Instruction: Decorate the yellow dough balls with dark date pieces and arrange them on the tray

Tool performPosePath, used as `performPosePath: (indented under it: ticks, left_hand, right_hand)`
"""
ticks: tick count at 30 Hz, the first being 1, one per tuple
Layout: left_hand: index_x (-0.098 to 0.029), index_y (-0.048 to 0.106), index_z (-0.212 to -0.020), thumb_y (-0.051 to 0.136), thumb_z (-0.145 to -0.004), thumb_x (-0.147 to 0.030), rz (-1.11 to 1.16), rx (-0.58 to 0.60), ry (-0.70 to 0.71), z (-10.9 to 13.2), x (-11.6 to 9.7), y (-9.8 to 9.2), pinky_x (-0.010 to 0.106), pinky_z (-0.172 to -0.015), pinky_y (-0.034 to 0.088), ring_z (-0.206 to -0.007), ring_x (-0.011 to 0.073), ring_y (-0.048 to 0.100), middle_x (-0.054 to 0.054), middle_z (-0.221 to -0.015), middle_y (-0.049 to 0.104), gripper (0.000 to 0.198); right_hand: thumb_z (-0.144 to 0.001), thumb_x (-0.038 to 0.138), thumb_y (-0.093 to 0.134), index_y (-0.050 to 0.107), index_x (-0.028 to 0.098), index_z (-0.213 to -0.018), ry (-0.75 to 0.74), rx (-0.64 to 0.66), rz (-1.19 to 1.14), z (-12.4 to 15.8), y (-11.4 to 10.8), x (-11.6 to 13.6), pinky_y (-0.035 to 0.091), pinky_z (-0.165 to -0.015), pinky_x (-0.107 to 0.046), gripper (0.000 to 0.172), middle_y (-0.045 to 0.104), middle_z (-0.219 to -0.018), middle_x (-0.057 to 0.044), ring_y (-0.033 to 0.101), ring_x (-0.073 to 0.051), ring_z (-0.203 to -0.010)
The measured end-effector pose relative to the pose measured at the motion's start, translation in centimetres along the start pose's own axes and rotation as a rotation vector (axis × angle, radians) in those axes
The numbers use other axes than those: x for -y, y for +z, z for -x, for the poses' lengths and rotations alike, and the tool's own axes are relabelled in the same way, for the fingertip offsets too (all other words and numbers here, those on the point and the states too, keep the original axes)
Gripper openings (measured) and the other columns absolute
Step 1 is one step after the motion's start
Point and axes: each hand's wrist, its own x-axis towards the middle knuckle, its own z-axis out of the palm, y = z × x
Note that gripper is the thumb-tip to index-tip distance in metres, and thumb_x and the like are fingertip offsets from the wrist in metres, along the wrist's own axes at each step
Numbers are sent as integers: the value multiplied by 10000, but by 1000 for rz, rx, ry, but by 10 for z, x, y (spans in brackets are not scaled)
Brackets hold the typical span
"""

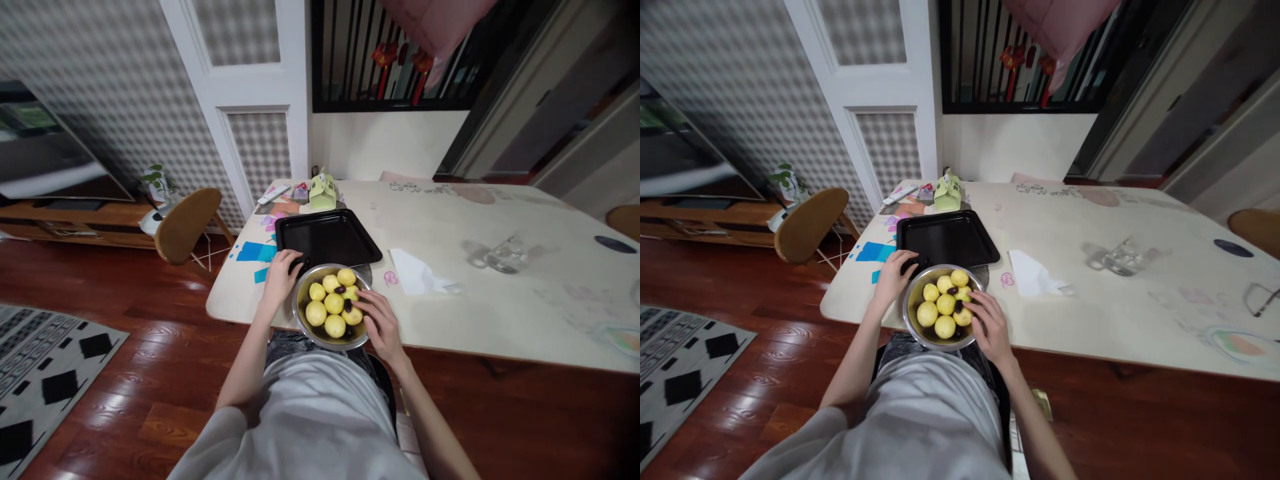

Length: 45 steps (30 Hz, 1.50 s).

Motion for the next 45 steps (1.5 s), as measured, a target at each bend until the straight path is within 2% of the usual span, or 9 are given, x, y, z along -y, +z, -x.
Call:
performPosePath:
  ticks: [3, 7, 10, 15, 25, 32, 36, 40, 45]
  left_hand:
    - [-212, 729, -1115, 666, -1007, -250, 104, 98, 180, 16, -34, -14, 476, -1073, 539, -1202, 278, 645, 107, -1233, 712, 131]
    - [-247, 742, -1165, 760, -954, -284, 138, 483, 484, 36, -74, -18, 540, -1211, 445, -1476, 323, 492, 116, -1482, 619, 215]
    - [-250, 745, -1176, 791, -911, -206, 61, 630, 526, 44, -90, -9, 616, -1244, 395, -1618, 362, 284, 110, -1675, 433, 272]
    - [-231, 769, -1121, 797, -870, -133, -11, 664, 476, 46, -96, 6, 665, -1243, 375, -1653, 378, 176, 110, -1733, 338, 270]
    - [-183, 791, -897, 803, -875, -173, -63, 607, 495, 46, -98, 25, 624, -1241, 393, -1628, 379, 267, 108, -1725, 364, 26]
    - [-206, 804, -943, 752, -932, -186, 98, 524, 447, 44, -95, 15, 599, -1231, 430, -1602, 348, 341, 91, -1659, 478, 57]
    - [-219, 809, -1003, 746, -954, -239, 257, 347, 365, 39, -83, -4, 580, -1246, 424, -1558, 331, 414, 110, -1607, 534, 82]
    - [-243, 810, -1037, 711, -985, -271, 267, 155, 265, 31, -62, -19, 583, -1204, 466, -1502, 323, 477, 106, -1531, 602, 116]
    - [-247, 809, -1021, 715, -984, -315, 153, -77, 161, 16, -26, -15, 526, -1090, 551, -1418, 320, 539, 106, -1431, 656, 122]
  right_hand:
    - [-1042, 224, 500, 708, 259, -1284, -5, -5, -7, -1, 0, 0, 524, -1102, -555, 321, 685, -1398, -115, 612, -303, -1329]
    - [-1044, 230, 497, 708, 247, -1265, -25, -18, 8, -1, 1, 1, 535, -1093, -548, 306, 697, -1369, -124, 622, -302, -1310]
    - [-1046, 233, 496, 701, 239, -1262, -38, -28, 30, -1, 3, 1, 547, -1084, -546, 298, 696, -1357, -134, 625, -300, -1306]
    - [-1044, 236, 498, 705, 243, -1249, -26, -35, 36, -1, 4, 2, 560, -1079, -544, 292, 697, -1352, -131, 632, -297, -1303]
    - [-1044, 251, 502, 715, 237, -1243, -18, -40, 44, 2, 5, -2, 550, -1083, -553, 292, 696, -1349, -136, 634, -304, -1296]
    - [-1043, 227, 501, 703, 245, -1273, -28, -33, 36, 0, 4, -1, 551, -1088, -555, 306, 691, -1364, -134, 623, -302, -1315]
    - [-1041, 222, 503, 701, 261, -1282, -22, -18, 20, -1, 2, 1, 538, -1096, -562, 315, 697, -1370, -119, 619, -304, -1324]
    - [-1039, 226, 505, 707, 266, -1284, -10, -18, 6, -1, 2, 1, 532, -1098, -552, 320, 695, -1383, -112, 619, -304, -1328]
    - [-1034, 225, 514, 709, 267, -1281, -11, -18, 1, 0, 2, 0, 518, -1116, -552, 318, 689, -1399, -110, 613, -305, -1339]
